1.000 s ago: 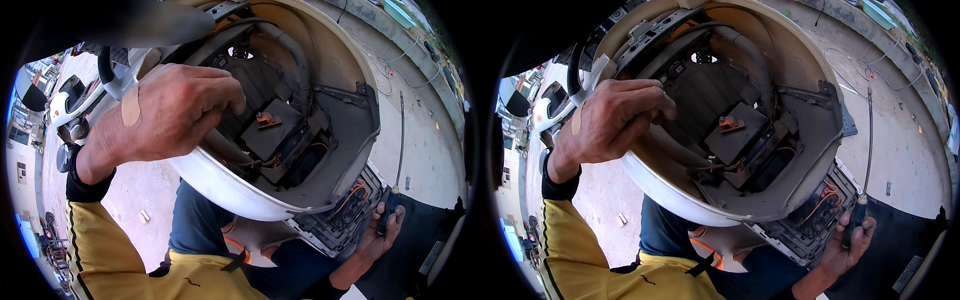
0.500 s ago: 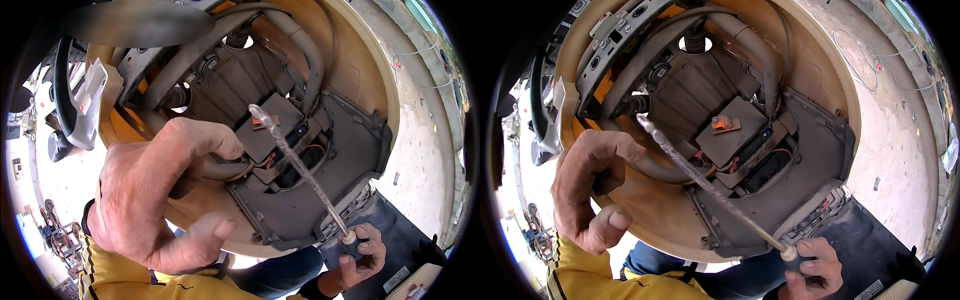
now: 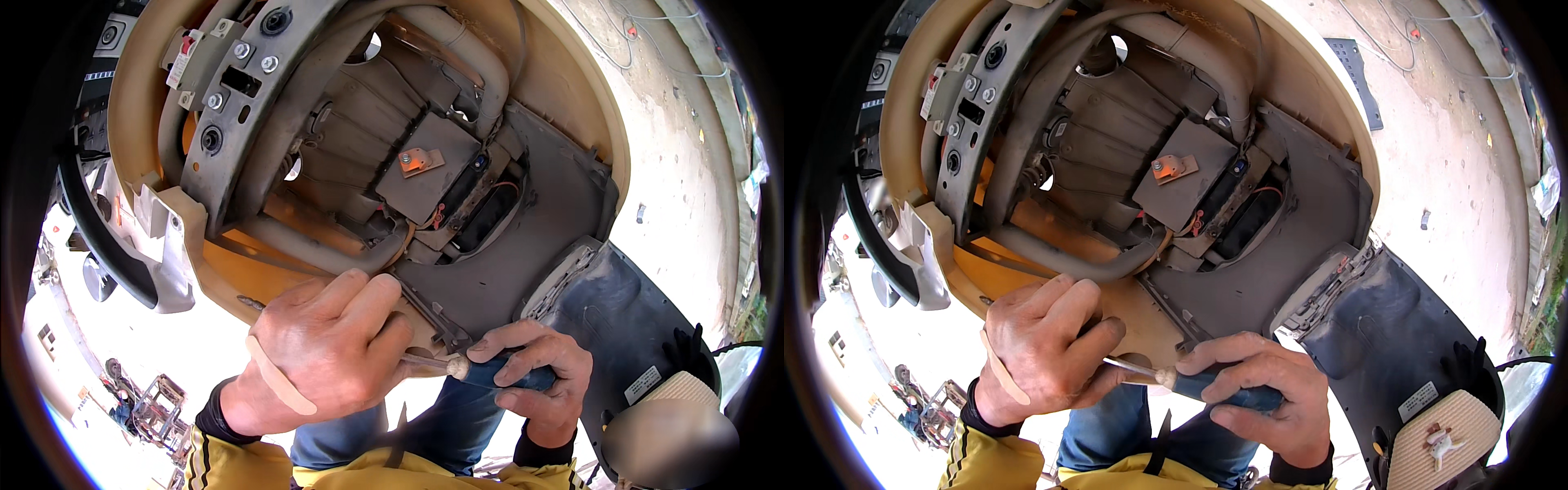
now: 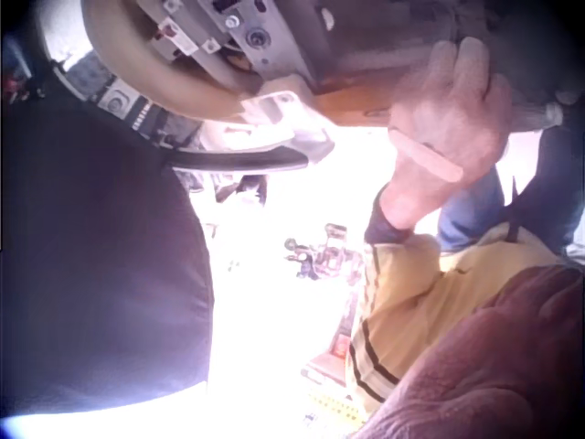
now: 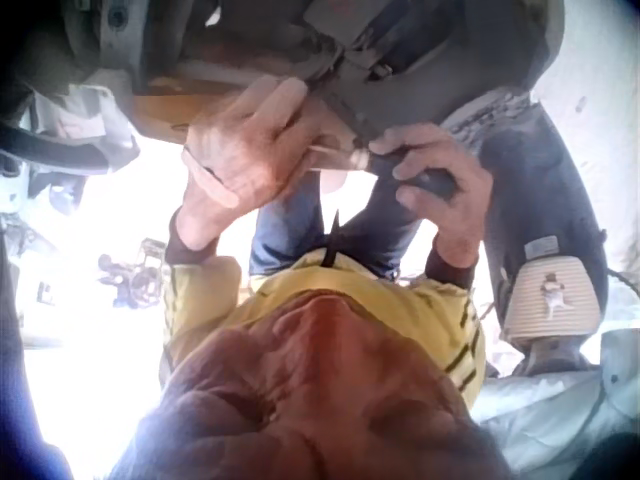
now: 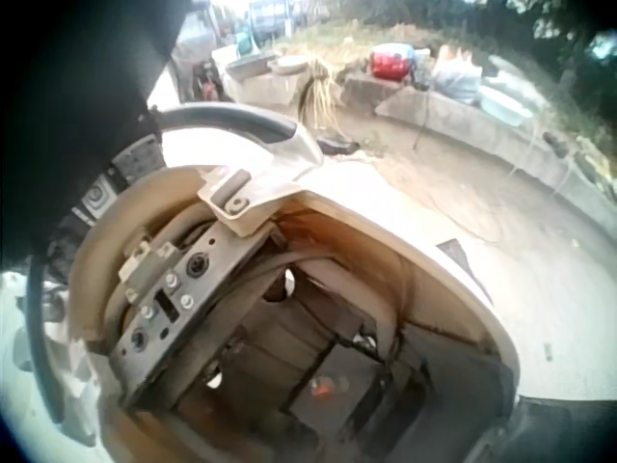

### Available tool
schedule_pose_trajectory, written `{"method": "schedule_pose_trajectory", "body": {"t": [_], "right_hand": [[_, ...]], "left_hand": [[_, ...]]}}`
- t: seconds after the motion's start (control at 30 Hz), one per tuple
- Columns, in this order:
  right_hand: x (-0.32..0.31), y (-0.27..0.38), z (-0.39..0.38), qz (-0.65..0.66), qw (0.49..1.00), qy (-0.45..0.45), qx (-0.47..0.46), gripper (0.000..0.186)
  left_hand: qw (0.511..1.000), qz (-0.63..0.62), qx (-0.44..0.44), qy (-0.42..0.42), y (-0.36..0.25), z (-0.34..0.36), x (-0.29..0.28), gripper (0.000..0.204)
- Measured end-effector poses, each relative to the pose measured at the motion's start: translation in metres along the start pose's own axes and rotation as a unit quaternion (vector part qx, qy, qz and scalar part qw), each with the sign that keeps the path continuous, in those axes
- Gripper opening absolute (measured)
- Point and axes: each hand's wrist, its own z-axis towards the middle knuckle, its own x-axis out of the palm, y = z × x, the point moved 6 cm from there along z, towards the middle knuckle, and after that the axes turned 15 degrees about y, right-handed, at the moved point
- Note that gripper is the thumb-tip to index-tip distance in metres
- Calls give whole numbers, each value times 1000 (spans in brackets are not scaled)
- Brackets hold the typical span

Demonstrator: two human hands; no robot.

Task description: The person is repairing a white scooter by working on its internal components. They use a screwdriver to tighten screws on the battery and other parts, and later use a power drill to secure components under the seat. The person also handles a seat cover and places it on the scooter.

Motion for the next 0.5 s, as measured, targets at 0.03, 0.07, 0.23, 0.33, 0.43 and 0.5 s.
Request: {"method": "schedule_pose_trajectory", "body": {"t": [0.03, 0.07, 0.23, 0.33, 0.43, 0.5], "right_hand": [[-2, 1, 4, 16, 1000, 13, 13, 24], [-5, 5, 9, 30, 999, 27, 27, 26], [-56, -11, 34, 42, 973, -121, 191, 57], [-83, -61, 64, 13, 935, -233, 268, 51], [-102, -137, 74, 53, 863, -305, 399, 67], [-105, -174, 78, 27, 785, -334, 522, 75]], "left_hand": [[1000, 2, 14, 11, 3, 0, 5, 27], [999, 1, 28, 19, 5, -1, 7, 25], [999, -21, 26, -8, -2, -2, 6, 17], [999, -35, 26, -7, 0, 0, 0, 26], [999, -43, 18, -6, 2, 1, 3, 23], [999, -52, 7, 4, 4, 1, 3, 22]]}}
